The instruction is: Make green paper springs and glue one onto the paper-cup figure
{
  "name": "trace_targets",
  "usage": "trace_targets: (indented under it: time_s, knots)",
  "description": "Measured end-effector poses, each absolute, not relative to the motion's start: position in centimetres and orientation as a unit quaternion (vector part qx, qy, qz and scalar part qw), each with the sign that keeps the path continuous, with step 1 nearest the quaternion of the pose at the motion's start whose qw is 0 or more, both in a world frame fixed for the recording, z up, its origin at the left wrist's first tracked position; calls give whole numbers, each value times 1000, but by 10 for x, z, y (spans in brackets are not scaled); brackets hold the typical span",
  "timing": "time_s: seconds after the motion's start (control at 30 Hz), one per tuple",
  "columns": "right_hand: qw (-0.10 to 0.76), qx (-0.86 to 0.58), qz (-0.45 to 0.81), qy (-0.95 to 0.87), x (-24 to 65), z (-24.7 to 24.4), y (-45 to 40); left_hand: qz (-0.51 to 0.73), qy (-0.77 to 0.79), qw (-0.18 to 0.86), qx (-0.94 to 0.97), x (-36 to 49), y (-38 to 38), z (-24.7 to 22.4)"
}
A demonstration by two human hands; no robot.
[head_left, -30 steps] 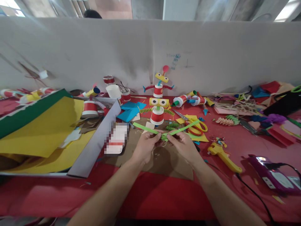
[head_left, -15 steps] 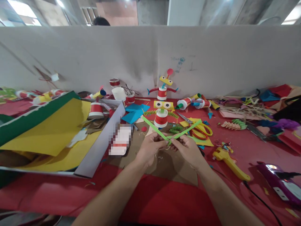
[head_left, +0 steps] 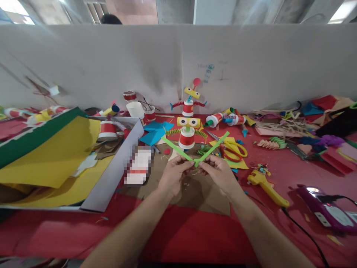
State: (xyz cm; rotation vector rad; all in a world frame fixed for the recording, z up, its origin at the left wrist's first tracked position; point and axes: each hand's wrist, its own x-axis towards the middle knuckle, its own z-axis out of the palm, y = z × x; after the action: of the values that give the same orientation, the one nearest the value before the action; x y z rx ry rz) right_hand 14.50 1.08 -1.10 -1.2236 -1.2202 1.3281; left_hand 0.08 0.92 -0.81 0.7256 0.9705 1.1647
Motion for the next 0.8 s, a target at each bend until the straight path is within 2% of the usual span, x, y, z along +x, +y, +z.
trace_targets:
  time_s: [0.8]
  knots:
    - [461,-488,548,-499,142,-7,8,521,444,656,318,4,10,-6]
